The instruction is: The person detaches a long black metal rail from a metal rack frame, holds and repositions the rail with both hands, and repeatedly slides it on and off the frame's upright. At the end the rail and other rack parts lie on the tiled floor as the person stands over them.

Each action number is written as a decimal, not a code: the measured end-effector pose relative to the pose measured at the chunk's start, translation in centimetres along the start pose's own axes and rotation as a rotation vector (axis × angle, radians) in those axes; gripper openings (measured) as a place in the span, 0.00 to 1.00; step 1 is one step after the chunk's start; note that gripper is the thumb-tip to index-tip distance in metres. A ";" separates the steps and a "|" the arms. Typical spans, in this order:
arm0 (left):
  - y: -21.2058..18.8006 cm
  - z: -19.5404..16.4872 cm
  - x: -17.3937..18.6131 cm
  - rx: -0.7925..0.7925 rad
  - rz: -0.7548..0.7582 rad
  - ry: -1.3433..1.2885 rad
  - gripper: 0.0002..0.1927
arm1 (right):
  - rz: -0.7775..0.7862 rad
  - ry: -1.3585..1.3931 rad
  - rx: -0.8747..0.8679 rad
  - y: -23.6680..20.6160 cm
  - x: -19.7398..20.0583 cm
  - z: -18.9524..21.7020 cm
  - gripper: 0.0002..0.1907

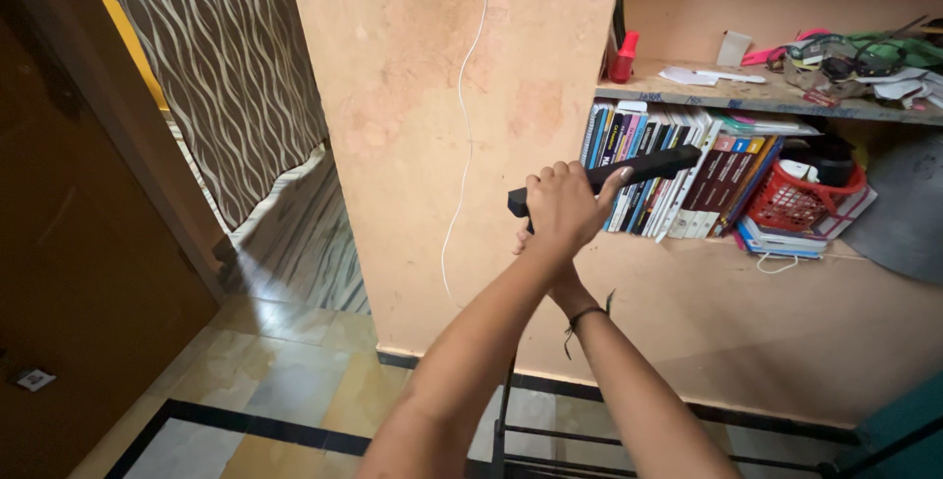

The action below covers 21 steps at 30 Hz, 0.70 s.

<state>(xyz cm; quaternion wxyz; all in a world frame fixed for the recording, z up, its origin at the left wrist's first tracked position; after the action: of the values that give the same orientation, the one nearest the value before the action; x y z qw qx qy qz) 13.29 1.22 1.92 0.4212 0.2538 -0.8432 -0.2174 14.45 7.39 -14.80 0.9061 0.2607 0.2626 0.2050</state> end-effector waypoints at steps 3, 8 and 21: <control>0.4 0.6 1.3 -0.013 0.050 -0.055 0.42 | 0.102 -0.024 0.030 -0.4 -1.1 0.3 0.12; 0.8 1.7 1.7 0.020 0.187 -0.176 0.41 | 0.154 -1.101 0.221 0.0 -0.2 1.8 0.18; 1.3 3.0 0.1 -0.083 0.559 -0.135 0.29 | 0.039 -1.099 0.004 -0.2 1.9 0.4 0.23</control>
<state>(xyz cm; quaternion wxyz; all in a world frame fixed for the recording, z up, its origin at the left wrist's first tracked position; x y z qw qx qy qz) 10.47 2.66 1.12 0.4175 -0.0211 -0.8970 -0.1438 16.24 8.04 -15.36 0.9054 0.3357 -0.2538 0.0551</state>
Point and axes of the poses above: each hand's wrist, its own y-axis towards the middle knuckle, its own x-axis out of the back of the hand, z = x × y, the point moved 9 cm from there along y, towards the middle knuckle, and after that the axes turned 13 degrees about x, right-handed, at the moved point
